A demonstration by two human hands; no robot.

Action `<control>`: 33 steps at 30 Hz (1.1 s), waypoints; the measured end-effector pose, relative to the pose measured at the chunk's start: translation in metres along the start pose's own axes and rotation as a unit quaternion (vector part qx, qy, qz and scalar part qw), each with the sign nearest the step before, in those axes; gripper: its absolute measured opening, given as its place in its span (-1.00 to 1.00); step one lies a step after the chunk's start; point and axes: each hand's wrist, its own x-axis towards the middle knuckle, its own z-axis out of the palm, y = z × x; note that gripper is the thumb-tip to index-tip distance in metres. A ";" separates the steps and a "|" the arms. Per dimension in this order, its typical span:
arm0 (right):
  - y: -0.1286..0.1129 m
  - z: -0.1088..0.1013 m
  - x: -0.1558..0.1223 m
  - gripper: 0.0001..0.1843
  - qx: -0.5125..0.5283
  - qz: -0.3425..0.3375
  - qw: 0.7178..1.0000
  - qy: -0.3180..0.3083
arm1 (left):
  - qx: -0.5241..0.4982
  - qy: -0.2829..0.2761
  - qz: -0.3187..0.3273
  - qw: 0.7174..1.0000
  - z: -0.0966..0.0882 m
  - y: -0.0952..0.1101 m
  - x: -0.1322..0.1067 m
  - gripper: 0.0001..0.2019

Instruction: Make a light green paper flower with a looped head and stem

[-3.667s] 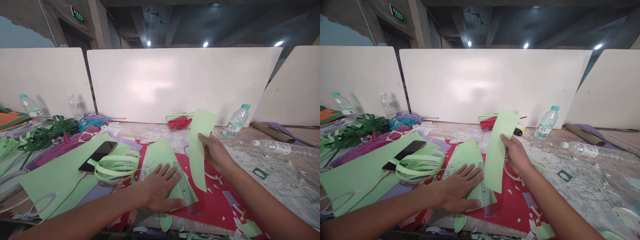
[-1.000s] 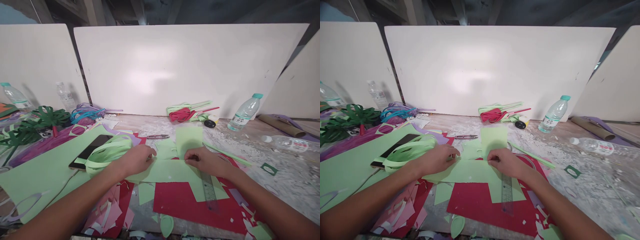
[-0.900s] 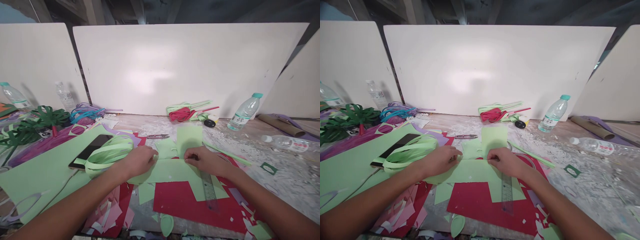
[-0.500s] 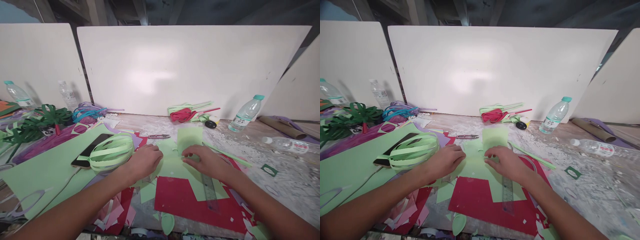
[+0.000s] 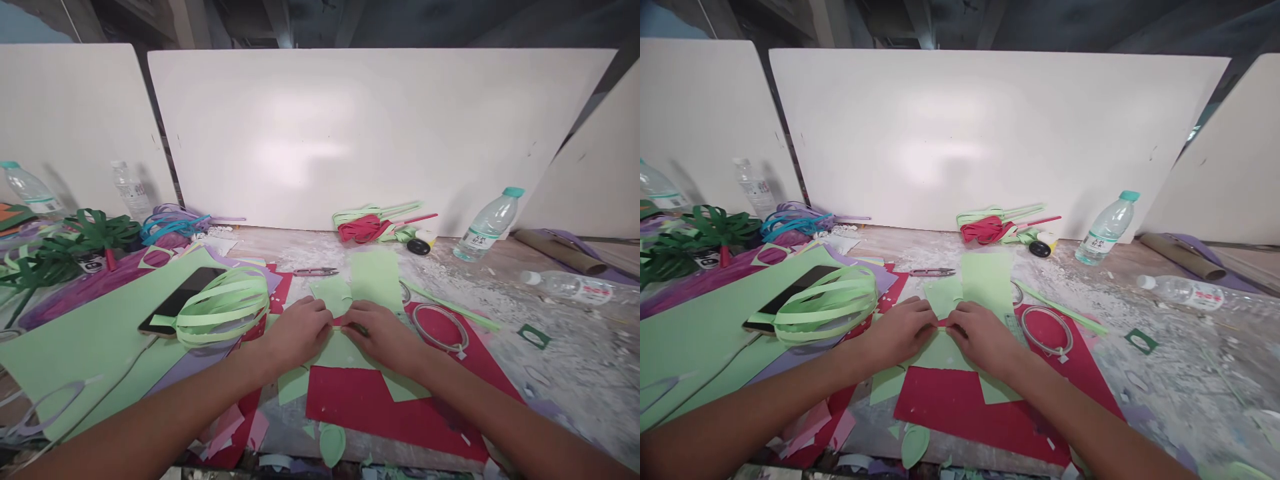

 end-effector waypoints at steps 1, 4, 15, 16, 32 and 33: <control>-0.001 -0.001 0.000 -0.79 -0.012 -0.005 1.000 -0.003 | 0.007 -0.001 0.000 1.000 0.000 0.000 0.000 -0.80; -0.003 -0.005 -0.002 -0.76 -0.066 -0.023 0.997 -0.018 | 0.040 -0.011 0.005 0.999 -0.001 0.001 -0.001 -0.80; -0.001 -0.012 -0.009 -0.73 -0.121 -0.015 0.992 -0.029 | 0.104 -0.044 -0.009 0.994 -0.009 0.003 -0.004 -0.82; 0.001 -0.012 -0.009 -0.73 -0.113 -0.010 0.993 -0.028 | 0.105 -0.045 -0.012 0.993 -0.009 0.004 -0.004 -0.82; 0.021 -0.024 -0.027 -0.71 -0.162 -0.005 0.986 -0.037 | 0.076 -0.046 -0.041 0.995 -0.018 -0.018 -0.010 -0.80; 0.022 -0.023 -0.027 -0.71 -0.169 -0.011 0.985 -0.035 | 0.055 -0.036 -0.041 0.997 -0.018 -0.015 -0.009 -0.79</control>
